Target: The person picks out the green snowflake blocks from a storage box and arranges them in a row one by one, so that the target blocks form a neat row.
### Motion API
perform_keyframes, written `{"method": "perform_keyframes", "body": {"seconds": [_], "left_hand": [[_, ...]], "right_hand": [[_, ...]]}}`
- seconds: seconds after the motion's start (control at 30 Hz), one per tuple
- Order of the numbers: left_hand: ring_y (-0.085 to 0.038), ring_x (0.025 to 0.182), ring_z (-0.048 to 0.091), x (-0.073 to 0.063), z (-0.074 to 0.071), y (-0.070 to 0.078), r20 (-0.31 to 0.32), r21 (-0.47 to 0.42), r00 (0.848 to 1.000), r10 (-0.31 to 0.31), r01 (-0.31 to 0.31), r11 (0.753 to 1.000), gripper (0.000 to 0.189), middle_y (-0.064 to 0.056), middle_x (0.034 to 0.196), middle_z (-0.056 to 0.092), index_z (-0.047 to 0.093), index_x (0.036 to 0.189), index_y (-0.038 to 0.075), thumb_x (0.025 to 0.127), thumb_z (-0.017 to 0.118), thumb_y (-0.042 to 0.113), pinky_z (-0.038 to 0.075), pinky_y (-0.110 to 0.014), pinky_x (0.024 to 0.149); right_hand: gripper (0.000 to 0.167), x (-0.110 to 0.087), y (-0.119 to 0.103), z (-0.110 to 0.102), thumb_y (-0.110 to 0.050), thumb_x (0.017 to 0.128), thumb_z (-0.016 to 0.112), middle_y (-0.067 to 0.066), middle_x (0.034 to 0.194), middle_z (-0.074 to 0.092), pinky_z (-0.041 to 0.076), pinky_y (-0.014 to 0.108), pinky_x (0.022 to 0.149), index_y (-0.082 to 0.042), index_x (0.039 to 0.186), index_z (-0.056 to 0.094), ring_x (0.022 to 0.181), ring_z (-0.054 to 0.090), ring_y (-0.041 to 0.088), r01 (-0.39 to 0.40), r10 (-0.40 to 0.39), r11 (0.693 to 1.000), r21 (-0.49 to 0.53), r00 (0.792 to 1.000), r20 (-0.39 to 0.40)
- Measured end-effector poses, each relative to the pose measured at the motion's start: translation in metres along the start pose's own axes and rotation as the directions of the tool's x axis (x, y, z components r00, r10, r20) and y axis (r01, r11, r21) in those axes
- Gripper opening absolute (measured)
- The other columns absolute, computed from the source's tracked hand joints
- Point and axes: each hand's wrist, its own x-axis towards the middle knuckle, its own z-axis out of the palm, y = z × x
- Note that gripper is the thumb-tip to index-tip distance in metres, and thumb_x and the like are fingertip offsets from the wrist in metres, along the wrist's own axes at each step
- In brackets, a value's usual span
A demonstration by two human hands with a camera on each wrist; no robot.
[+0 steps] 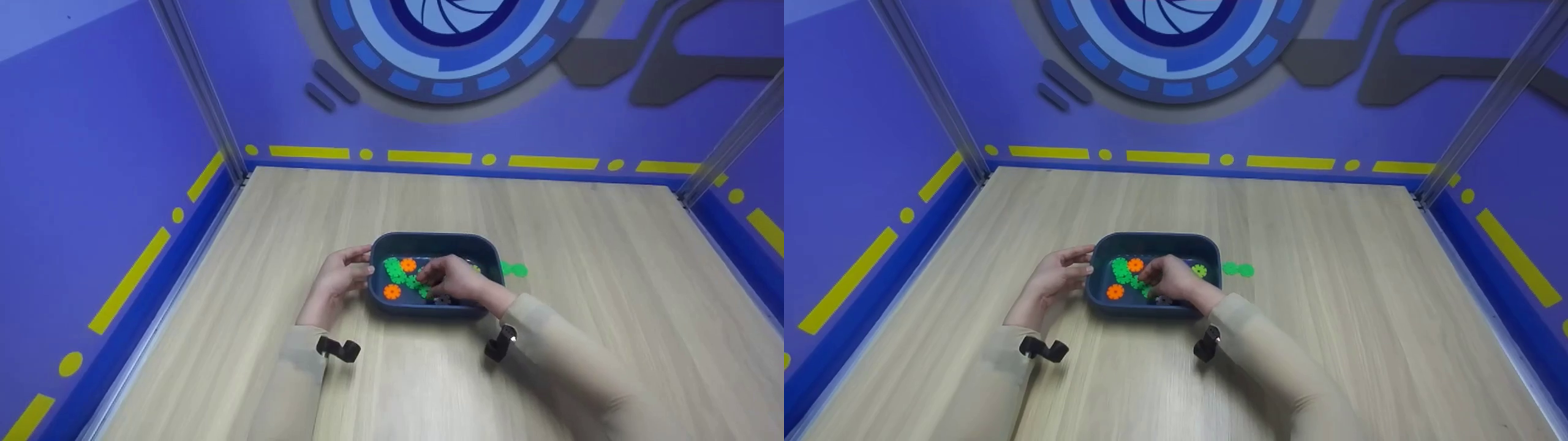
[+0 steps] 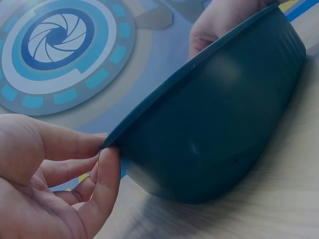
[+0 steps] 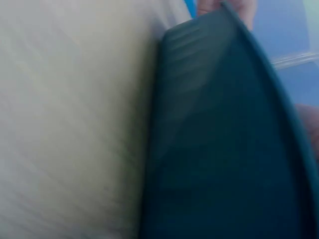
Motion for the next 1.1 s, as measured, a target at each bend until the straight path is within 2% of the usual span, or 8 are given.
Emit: {"method": "perform_keyframes", "body": {"seconds": [0.13,0.33,0.63,0.83,0.97,1.1], "left_hand": [[-0.014,0.076,0.063,0.000,-0.001,0.000,0.005,0.009,1.000,-0.003,0.003,1.000,0.055,-0.014,0.119,0.065,0.061,0.140,0.002,0.087,0.069,-0.009,0.056,-0.027,0.064],[-0.013,0.074,0.062,0.000,-0.001,0.001,0.012,0.000,1.000,0.004,-0.004,1.000,0.056,-0.014,0.118,0.065,0.060,0.141,0.001,0.087,0.069,-0.008,0.055,-0.025,0.061],[-0.014,0.072,0.062,0.000,0.000,0.000,0.004,-0.006,1.000,0.005,-0.005,1.000,0.055,-0.016,0.119,0.065,0.061,0.141,0.002,0.087,0.069,-0.006,0.056,-0.025,0.063],[-0.015,0.075,0.063,0.000,0.000,0.000,-0.005,-0.004,1.000,0.002,-0.002,1.000,0.056,-0.014,0.117,0.066,0.061,0.140,0.002,0.086,0.069,-0.007,0.056,-0.025,0.062],[-0.014,0.075,0.063,0.000,0.000,0.000,0.003,-0.003,1.000,0.004,-0.004,1.000,0.056,-0.013,0.117,0.066,0.061,0.141,0.001,0.086,0.069,-0.006,0.056,-0.025,0.062],[-0.014,0.076,0.063,0.000,-0.001,0.000,0.006,-0.003,1.000,0.003,-0.003,1.000,0.056,-0.013,0.117,0.066,0.061,0.141,0.002,0.086,0.070,-0.005,0.056,-0.025,0.062]], "right_hand": [[0.027,0.001,0.002,0.004,0.003,0.086,0.076,0.012,0.109,0.076,0.059,0.045,0.094,-0.005,0.112,0.076,0.096,0.069,0.022,0.048,-0.047,0.997,-0.064,0.999,0.012],[0.029,0.003,0.003,0.006,0.006,0.084,0.076,0.011,0.105,0.076,0.059,0.045,0.091,-0.005,0.110,0.076,0.092,0.066,0.021,0.082,-0.082,0.989,-0.124,0.997,0.009],[0.028,0.002,0.005,0.007,0.002,0.080,0.080,0.010,0.093,0.070,0.051,0.032,0.078,-0.005,0.107,0.078,0.083,0.056,0.016,0.144,-0.151,0.968,-0.206,0.988,-0.019],[0.022,0.000,0.002,0.004,-0.004,0.081,0.083,0.005,0.092,0.074,0.050,0.033,0.076,-0.008,0.102,0.081,0.085,0.055,0.016,0.118,-0.140,0.944,-0.307,0.989,-0.051],[0.019,-0.004,-0.001,0.002,-0.005,0.084,0.081,0.003,0.095,0.077,0.055,0.036,0.081,-0.011,0.102,0.081,0.085,0.059,0.016,0.097,-0.121,0.942,-0.322,0.991,-0.056],[0.019,-0.008,-0.002,-0.001,-0.004,0.087,0.077,0.000,0.098,0.079,0.059,0.040,0.085,-0.015,0.101,0.082,0.087,0.066,0.017,0.110,-0.134,0.933,-0.343,0.990,-0.049]]}}
